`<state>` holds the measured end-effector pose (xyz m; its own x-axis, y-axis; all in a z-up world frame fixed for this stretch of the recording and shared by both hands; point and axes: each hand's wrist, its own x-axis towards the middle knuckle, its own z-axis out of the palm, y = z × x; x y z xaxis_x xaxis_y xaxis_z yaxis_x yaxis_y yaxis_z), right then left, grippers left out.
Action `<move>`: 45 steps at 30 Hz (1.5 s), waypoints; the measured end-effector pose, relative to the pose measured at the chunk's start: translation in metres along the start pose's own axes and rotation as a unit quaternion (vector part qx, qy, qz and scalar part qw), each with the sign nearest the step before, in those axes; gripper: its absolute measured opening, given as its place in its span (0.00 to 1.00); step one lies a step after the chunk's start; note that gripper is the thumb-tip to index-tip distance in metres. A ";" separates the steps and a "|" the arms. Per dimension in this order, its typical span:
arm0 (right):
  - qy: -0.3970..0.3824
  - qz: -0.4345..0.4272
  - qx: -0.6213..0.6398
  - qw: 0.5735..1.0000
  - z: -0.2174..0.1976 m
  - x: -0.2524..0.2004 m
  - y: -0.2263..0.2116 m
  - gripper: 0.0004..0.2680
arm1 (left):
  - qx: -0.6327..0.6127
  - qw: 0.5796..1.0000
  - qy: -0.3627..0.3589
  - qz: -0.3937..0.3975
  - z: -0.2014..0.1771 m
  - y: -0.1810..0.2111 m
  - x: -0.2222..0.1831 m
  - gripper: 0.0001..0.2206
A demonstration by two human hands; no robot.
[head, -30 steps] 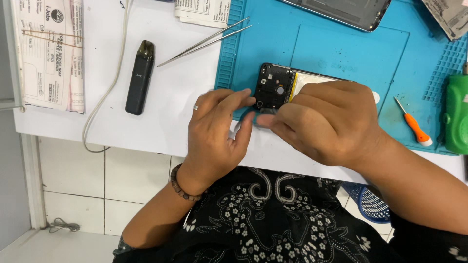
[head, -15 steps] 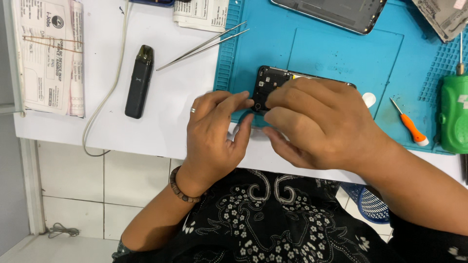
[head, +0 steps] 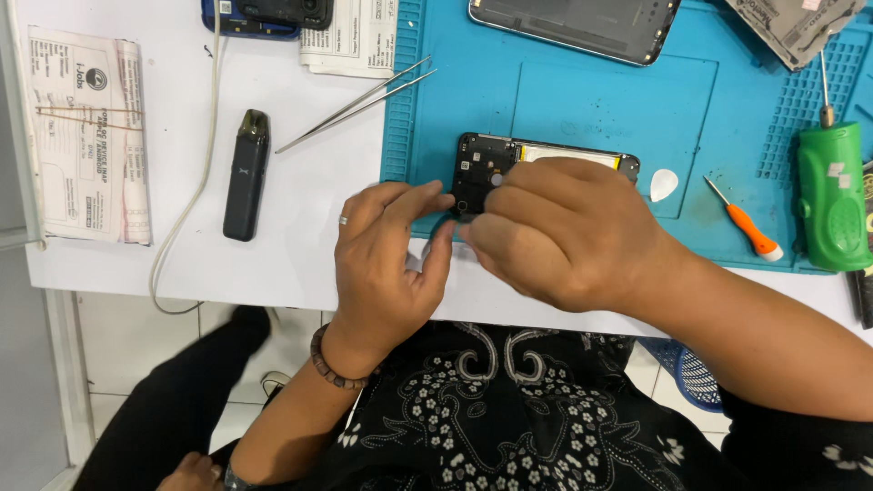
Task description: The person disassembles a smartphone by removing screws from the internal frame using a screwdriver and places them on a blue mat. The person then reassembles the device by screwing the components back together and closes the back cover.
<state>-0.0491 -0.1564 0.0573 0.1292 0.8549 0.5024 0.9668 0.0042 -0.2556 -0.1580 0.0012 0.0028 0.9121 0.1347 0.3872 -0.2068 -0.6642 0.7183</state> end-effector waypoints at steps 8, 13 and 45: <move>-0.010 0.016 0.023 1.000 -0.005 0.006 0.001 0.02 | 0.008 1.000 0.010 0.009 0.000 0.001 0.002 0.11; 0.038 0.016 -0.058 0.997 0.003 -0.004 -0.001 0.09 | 0.013 1.000 0.001 0.000 0.001 0.000 -0.001 0.13; 0.026 0.355 -0.053 0.933 -0.069 -0.121 0.051 0.07 | 0.022 1.000 -0.010 0.009 0.003 0.009 0.004 0.10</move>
